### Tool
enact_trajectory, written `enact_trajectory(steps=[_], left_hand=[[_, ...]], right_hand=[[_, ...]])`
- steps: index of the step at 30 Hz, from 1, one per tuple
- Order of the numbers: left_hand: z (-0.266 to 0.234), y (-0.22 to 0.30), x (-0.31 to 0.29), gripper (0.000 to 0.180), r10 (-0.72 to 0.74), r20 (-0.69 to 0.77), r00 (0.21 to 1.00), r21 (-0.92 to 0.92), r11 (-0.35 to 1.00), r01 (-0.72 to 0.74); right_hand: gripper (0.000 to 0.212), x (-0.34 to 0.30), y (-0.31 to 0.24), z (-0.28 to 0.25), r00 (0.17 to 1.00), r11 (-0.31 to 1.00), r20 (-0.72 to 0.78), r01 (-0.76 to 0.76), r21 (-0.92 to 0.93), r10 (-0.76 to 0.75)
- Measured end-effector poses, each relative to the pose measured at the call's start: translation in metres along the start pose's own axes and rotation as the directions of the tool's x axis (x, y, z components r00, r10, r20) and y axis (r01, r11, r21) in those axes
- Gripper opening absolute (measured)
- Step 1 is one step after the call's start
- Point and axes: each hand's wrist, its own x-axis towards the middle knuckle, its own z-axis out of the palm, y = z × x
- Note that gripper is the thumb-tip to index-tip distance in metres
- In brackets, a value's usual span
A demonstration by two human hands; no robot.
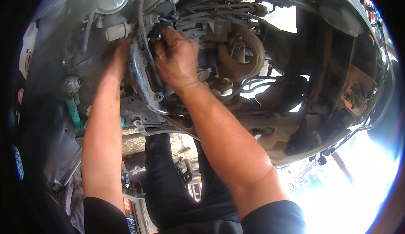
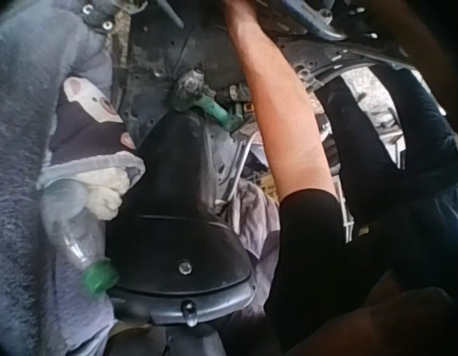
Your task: The person works under the front section of a motorcycle, using a cordless impact driver and a wrench to remove and install fasteners on the frame and engine area. The person repeatedly positions and tightens bolts while maneuvering around the engine and frame components.
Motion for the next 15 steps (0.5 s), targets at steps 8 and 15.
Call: enact_trajectory(steps=[8,15], left_hand=[[0.008,0.023,0.021,0.034,-0.137,0.047,0.989,0.267,0.956,0.119],[0.028,0.055,0.049,0.035,-0.145,0.099,0.984,0.324,0.94,0.105]], right_hand=[[0.007,-0.005,-0.03,-0.047,0.985,0.972,-0.081,-0.137,0.189,0.155],[0.035,0.056,-0.043,-0.152,0.869,0.957,-0.45,-0.273,-0.093,0.204]])
